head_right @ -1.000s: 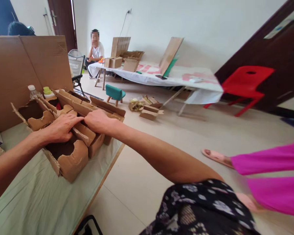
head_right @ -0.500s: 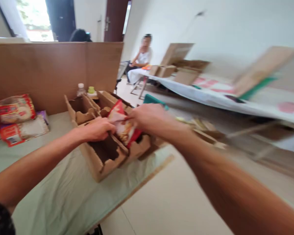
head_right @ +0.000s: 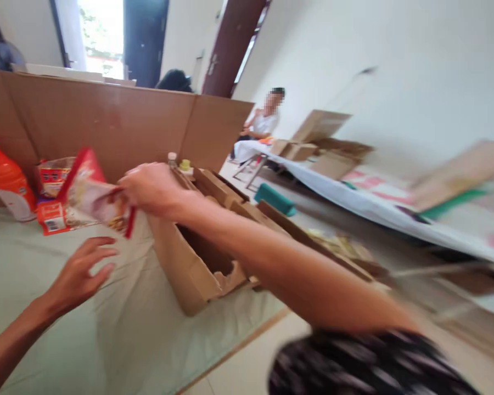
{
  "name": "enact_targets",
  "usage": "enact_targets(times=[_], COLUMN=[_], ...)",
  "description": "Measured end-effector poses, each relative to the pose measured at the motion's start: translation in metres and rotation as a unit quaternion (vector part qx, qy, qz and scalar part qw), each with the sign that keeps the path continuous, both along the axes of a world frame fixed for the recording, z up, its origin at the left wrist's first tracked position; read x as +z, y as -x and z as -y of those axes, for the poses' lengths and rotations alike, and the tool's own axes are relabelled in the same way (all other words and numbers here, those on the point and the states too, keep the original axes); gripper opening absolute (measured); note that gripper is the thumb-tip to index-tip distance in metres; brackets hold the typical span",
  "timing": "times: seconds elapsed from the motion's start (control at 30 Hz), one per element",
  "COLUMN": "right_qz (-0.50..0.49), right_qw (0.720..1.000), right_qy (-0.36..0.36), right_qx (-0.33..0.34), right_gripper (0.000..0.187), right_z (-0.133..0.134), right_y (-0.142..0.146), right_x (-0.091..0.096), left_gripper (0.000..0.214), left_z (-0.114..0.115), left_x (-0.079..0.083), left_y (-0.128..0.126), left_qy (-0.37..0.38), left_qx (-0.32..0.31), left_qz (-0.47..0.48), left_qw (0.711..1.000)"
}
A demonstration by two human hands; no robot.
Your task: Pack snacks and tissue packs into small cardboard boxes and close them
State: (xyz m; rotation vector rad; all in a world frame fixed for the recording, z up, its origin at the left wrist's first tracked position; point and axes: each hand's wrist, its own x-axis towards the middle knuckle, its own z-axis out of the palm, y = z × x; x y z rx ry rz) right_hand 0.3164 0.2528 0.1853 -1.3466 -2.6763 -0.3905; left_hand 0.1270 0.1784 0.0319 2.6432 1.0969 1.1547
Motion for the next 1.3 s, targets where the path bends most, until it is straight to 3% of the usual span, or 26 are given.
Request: enact_targets(times=[0.1, 0.17, 0.27, 0.33, 0.4, 0.5, 0.57, 0.63, 0.73, 0.87, 0.97, 1.07, 1.2, 1.3], right_qz=[0.027, 0.027, -0.012, -0.048, -0.087, -0.143, -0.146, -0.148, -0.159, -0.144, -0.12, -0.091, -0.061, -0.071], right_qw=[0.996, 0.994, 0.997, 0.998, 0.993, 0.959, 0.948, 0.95, 0.953, 0.952, 0.951, 0.942, 0.93, 0.942], right_qy=[0.046, 0.049, 0.042, 0.036, 0.031, 0.048, 0.087, 0.134, 0.194, 0.227, 0.217, 0.231, 0.244, 0.199], right_qx=[0.077, 0.098, 0.07, 0.018, -0.076, -0.239, -0.268, -0.242, -0.17, -0.147, -0.184, -0.228, -0.268, -0.262], right_gripper=[0.028, 0.03, 0.033, 0.031, 0.032, 0.037, 0.037, 0.036, 0.04, 0.042, 0.031, 0.02, 0.031, 0.035], right_z=[-0.031, -0.047, -0.06, -0.065, -0.072, -0.082, -0.087, -0.09, -0.094, -0.107, -0.125, -0.148, -0.165, -0.164], right_y=[0.073, 0.096, 0.086, 0.045, -0.016, -0.114, -0.16, -0.184, -0.192, -0.192, -0.194, -0.187, -0.169, -0.164], right_x=[-0.04, -0.058, -0.06, -0.046, -0.031, -0.023, -0.03, -0.043, -0.056, -0.054, -0.054, -0.069, -0.105, -0.123], left_gripper=[0.033, 0.042, 0.044, 0.043, 0.042, 0.036, 0.035, 0.036, 0.04, 0.036, 0.03, 0.032, 0.028, 0.014], left_z=[-0.018, -0.036, -0.055, -0.061, -0.066, -0.082, -0.1, -0.123, -0.162, -0.206, -0.221, -0.221, -0.214, -0.21], left_x=[-0.033, -0.049, -0.06, -0.057, -0.046, -0.013, 0.016, 0.044, 0.074, 0.078, 0.066, 0.055, 0.054, 0.058], left_y=[0.059, 0.079, 0.085, 0.077, 0.06, 0.016, -0.027, -0.077, -0.149, -0.208, -0.218, -0.214, -0.21, -0.211], left_qy=[0.064, 0.117, 0.137, 0.129, 0.113, 0.075, 0.043, 0.01, 0.0, 0.028, 0.041, 0.042, 0.053, 0.06], left_qx=[0.183, 0.236, 0.232, 0.214, 0.189, 0.14, 0.099, 0.048, -0.009, -0.036, -0.019, -0.007, 0.003, 0.006], left_qz=[0.012, -0.029, -0.054, -0.052, -0.05, -0.049, -0.06, -0.086, -0.135, -0.214, -0.242, -0.25, -0.263, -0.274], left_qw=[0.981, 0.964, 0.962, 0.967, 0.974, 0.986, 0.992, 0.995, 0.991, 0.976, 0.969, 0.967, 0.963, 0.96])
